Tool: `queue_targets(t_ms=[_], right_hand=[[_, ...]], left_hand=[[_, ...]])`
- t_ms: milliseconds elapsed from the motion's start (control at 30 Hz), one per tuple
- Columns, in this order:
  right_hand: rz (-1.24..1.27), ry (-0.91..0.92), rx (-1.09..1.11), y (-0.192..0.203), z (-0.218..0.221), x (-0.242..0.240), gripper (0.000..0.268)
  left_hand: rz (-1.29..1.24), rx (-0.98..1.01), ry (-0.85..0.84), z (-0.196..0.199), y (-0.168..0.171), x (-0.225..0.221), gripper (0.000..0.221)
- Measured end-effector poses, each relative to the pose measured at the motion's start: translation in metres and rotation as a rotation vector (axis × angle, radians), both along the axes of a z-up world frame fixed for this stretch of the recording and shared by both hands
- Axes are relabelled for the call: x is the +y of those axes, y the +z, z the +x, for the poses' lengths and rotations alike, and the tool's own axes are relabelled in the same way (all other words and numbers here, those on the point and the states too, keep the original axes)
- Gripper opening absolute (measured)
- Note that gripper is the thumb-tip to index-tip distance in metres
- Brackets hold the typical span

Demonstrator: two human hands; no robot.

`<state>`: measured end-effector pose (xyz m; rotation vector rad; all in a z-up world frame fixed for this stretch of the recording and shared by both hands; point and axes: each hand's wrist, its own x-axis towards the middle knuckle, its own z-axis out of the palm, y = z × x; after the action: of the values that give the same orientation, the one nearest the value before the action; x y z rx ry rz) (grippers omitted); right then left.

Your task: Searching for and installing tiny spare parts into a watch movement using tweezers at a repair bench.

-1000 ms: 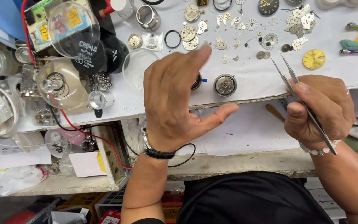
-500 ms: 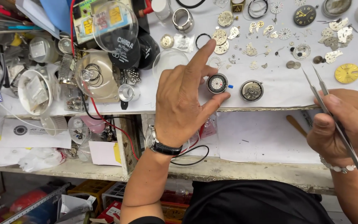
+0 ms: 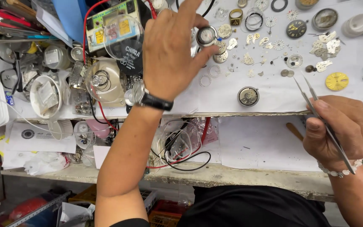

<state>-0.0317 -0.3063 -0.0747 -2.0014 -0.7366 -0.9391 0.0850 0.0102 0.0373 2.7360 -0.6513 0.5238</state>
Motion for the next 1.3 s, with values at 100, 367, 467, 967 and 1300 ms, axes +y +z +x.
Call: queue_targets(t_ms=[100, 367, 467, 967, 1300], right_hand=[[0.008, 0.003, 0.022, 0.002, 0.0, -0.001, 0.026], [0.027, 0.031, 0.004, 0.001, 0.004, -0.001, 0.025], [0.005, 0.018, 0.012, 0.0, 0.003, -0.001, 0.025], [0.065, -0.01, -0.052, -0.006, 0.006, 0.001, 0.034], [0.052, -0.044, -0.078, -0.011, 0.009, 0.005, 0.035]], left_hand=[[0.009, -0.032, 0.007, 0.021, -0.007, 0.0, 0.085], [0.033, -0.028, 0.055, 0.034, -0.025, 0.007, 0.094], [0.021, -0.046, 0.045, 0.032, -0.024, 0.008, 0.092], [-0.455, 0.13, -0.232, -0.079, -0.033, -0.049, 0.08], [-0.575, 0.193, -0.173, -0.078, -0.047, -0.052, 0.072]])
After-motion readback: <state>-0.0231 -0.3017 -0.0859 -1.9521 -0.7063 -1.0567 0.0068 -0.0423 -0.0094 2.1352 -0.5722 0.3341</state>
